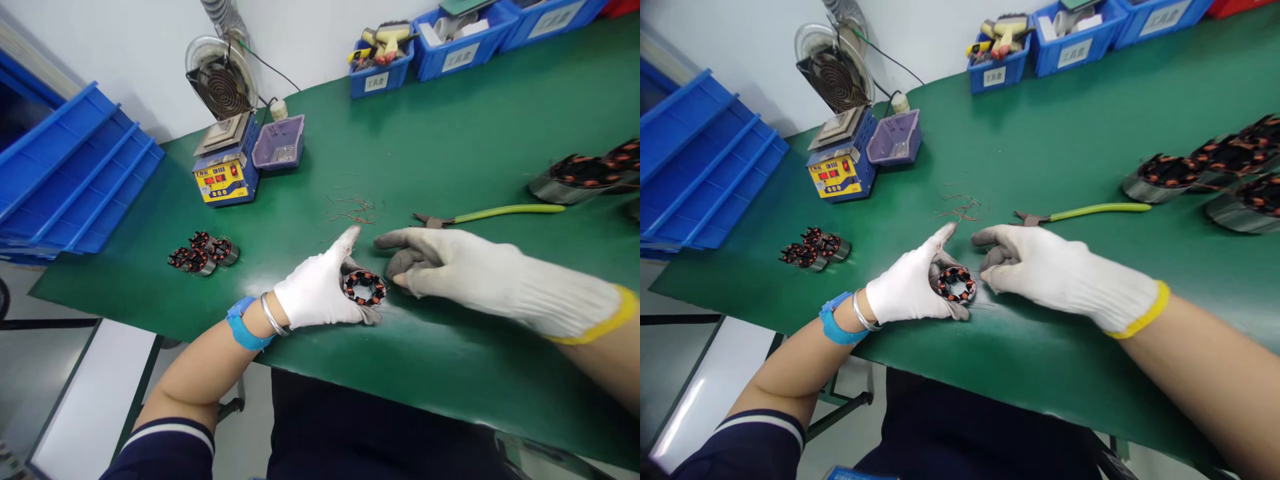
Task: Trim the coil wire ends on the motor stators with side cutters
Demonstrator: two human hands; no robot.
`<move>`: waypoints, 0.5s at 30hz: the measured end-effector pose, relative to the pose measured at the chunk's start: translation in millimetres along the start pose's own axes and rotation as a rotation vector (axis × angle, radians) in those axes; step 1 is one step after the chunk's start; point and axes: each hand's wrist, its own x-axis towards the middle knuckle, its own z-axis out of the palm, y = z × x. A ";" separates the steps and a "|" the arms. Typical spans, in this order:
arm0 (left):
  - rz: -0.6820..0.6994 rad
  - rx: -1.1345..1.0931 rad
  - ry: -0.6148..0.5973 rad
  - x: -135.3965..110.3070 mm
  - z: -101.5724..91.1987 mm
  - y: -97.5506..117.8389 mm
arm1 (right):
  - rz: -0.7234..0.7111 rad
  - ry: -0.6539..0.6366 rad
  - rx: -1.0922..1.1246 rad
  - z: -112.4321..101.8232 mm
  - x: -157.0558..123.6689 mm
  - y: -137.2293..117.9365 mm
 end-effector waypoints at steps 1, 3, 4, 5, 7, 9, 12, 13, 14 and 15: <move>0.000 -0.004 0.001 0.0 0.0 0.3 | 0.034 -0.027 0.042 5.0 0.3 -3.6; 0.005 -0.005 0.008 -0.1 0.1 1.0 | 0.091 -0.053 0.086 13.7 -0.7 -12.4; 0.007 -0.003 0.015 -0.1 0.2 1.2 | 0.099 -0.056 0.084 16.3 -1.8 -16.3; 0.009 -0.002 0.020 -0.1 0.4 1.1 | 0.096 -0.071 0.073 17.3 -3.1 -19.3; 0.010 -0.004 0.028 0.1 0.7 0.1 | 0.078 -0.111 0.040 15.8 -5.8 -22.5; 0.014 -0.022 0.027 0.5 0.9 -1.3 | 0.093 -0.115 0.014 12.9 -7.3 -23.2; 0.021 -0.054 0.015 0.7 0.7 -2.8 | 0.130 -0.084 0.021 12.3 -6.8 -23.9; 0.021 -0.062 0.009 0.7 0.5 -2.9 | 0.126 -0.076 0.022 13.4 -6.2 -24.3; 0.020 -0.065 0.003 0.7 0.3 -2.8 | 0.115 -0.073 0.023 14.6 -5.6 -24.6; 0.019 -0.065 0.000 0.7 0.1 -2.6 | 0.101 -0.068 0.025 15.7 -5.1 -24.8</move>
